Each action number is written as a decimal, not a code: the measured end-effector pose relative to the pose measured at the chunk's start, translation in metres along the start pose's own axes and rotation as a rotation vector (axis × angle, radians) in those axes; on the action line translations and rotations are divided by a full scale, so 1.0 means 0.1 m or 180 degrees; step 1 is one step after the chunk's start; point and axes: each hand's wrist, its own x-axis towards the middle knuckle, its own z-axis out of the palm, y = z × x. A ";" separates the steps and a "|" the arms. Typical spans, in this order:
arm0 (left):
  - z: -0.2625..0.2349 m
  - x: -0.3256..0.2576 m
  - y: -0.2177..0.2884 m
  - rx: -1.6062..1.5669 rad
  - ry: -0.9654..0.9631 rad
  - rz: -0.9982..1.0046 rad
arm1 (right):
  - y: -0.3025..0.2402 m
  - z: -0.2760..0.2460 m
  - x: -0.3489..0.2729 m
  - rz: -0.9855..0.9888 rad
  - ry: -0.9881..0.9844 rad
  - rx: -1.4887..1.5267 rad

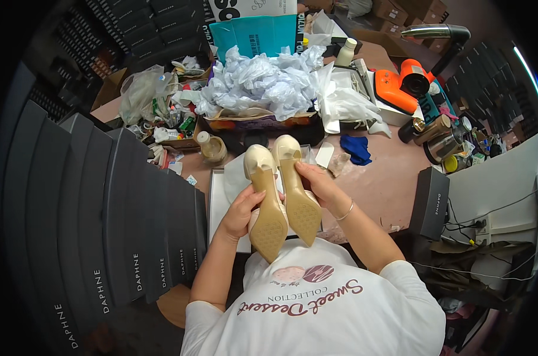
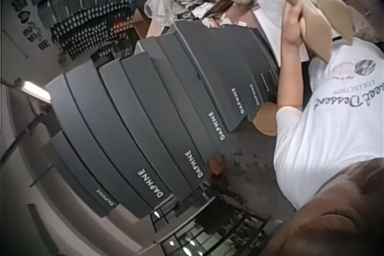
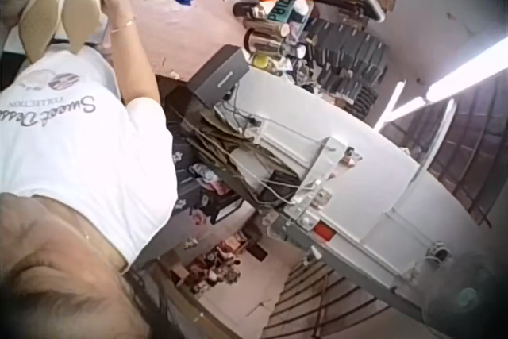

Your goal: Inspecting, cleaning, and packing high-heeled shoes into boxes.

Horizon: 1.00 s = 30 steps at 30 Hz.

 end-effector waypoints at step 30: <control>-0.30 -0.13 -0.21 0.1318 0.0295 -0.0551 | 0.16 -0.09 -0.20 -0.0450 -0.0352 -0.0989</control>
